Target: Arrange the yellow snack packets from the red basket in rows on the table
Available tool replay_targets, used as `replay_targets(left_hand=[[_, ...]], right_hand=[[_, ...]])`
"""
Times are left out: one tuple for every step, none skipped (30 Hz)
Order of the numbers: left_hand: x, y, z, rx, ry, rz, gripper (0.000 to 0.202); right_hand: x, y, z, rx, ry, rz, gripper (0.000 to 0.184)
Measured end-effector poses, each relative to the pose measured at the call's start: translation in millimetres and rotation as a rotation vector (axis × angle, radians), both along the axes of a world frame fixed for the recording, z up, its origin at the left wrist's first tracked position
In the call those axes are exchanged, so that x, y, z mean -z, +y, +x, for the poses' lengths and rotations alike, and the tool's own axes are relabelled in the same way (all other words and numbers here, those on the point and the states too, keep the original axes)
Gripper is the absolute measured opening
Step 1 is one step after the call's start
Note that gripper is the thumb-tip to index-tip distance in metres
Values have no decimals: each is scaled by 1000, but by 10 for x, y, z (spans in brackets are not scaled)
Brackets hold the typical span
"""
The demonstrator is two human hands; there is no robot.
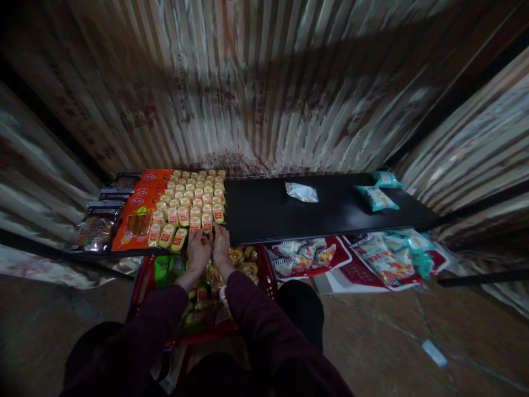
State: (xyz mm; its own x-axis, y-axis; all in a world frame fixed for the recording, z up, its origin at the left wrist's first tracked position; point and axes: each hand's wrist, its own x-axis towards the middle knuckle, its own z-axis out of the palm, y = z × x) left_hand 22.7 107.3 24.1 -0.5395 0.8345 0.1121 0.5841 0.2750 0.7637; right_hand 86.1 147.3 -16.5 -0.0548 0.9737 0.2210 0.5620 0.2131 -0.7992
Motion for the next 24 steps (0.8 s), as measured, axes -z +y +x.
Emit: replay_targets(left_hand=[[4,0,3,6,-2,-3,38],[9,1,6,9,-4,-2,38],[15,2,10,10,-7,3,38],[22,4,14,10,-10,10,38],[29,6,18,9,-14,19,38],[38,10,20,8,-18,29,37],[48,13,22,10,-23,37,35],[59,17,23,15,-28,44,34],[70,21,23,20,-33,50,33],[81,25,23,26,-37,56,32],[90,27,23,31,-41,62,32],[97,28,23,36,-43,69,32],[101,28,23,37,-44,76,33],[102,27,24,36,-45,81,33],[100,25,24,34,-46,82,34],[97,23,25,33,-48,80,34],[93,22,25,32,-50,77,35],[89,21,24,33,-52,74,35],[87,21,23,35,-54,74,34],[87,21,22,37,-53,77,34],[91,23,20,36,-51,84,33],[97,24,18,34,-46,95,33],[105,25,16,33,-44,106,33],[114,26,15,34,-42,115,33]], right_hand=[[1,0,3,2,2,2,42],[4,1,5,2,3,4,42],[8,1,6,1,3,6,42],[12,2,7,-1,1,8,42],[17,1,6,-4,-1,9,42],[21,0,6,-5,-4,8,43],[24,-2,4,-4,-7,6,43],[25,-5,3,-5,-8,1,43],[22,-8,3,-5,-10,-4,44],[17,-11,3,-5,-11,-12,45],[9,-13,4,-7,-11,-18,46],[-2,-16,5,-12,-11,-24,47],[-14,-18,7,-21,-11,-30,47],[-26,-20,8,-30,-11,-36,47],[-38,-22,8,-37,-9,-40,48],[-47,-25,7,-41,-7,-43,48],[-54,-27,5,-41,-6,-43,49],[-57,-29,3,-37,-4,-41,49],[-58,-30,0,-32,-3,-34,49],[-55,-30,-2,-30,-3,-27,49],[-50,-29,-4,-31,-4,-21,49],[-42,-27,-4,-32,-9,-19,49],[-33,-23,-3,-35,-14,-22,49],[-21,-18,0,-39,-20,-27,50]])
